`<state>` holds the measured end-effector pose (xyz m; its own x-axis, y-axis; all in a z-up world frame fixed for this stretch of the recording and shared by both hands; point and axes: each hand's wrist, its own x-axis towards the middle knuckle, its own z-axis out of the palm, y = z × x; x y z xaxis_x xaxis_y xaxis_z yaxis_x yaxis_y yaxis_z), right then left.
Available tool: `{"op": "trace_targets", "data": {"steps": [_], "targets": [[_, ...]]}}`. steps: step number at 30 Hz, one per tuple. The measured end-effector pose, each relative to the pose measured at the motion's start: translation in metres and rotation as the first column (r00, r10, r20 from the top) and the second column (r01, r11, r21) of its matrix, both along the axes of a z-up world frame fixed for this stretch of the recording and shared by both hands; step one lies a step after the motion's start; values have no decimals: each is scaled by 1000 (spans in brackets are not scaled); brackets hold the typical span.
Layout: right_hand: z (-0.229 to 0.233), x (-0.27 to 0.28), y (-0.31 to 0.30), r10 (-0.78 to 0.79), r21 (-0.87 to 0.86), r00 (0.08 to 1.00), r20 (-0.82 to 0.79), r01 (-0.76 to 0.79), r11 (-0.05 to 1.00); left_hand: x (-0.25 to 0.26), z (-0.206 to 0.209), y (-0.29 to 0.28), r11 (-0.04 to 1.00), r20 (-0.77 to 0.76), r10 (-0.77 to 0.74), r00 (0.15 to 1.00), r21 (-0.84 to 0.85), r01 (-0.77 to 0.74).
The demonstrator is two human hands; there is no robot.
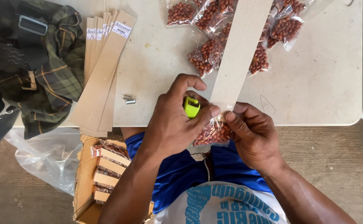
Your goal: The person sits at a table and repeatedly picks up small plastic bags filled with peanuts, staples a paper tag to each bag using a handheld stapler, and places the finished items into a cardboard box.
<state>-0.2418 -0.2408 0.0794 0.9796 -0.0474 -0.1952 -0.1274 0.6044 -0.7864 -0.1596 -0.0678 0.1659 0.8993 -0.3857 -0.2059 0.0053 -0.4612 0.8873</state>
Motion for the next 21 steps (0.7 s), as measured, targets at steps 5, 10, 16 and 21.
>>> {"op": "trace_targets", "data": {"steps": [5, 10, 16, 21], "targets": [[1, 1, -1, -15, 13, 1000, 24, 14, 1000, -6, -8, -6, 999, 196, 38, 980, -43, -30], [5, 1, 3, -5, -81, 1000, 17, 6, 997, -8, -12, -4, 998, 241, 44, 969, -64, -29], [3, 3, 4, -4, -112, 999, -34, 1, 994, -3, -17, -7, 997, 168, 79, 983, -9, -78], [0, 0, 4, -38, -37, 998, -43, 37, 999, 0, -17, -9, 998, 169, 62, 984, -30, -58]]}}
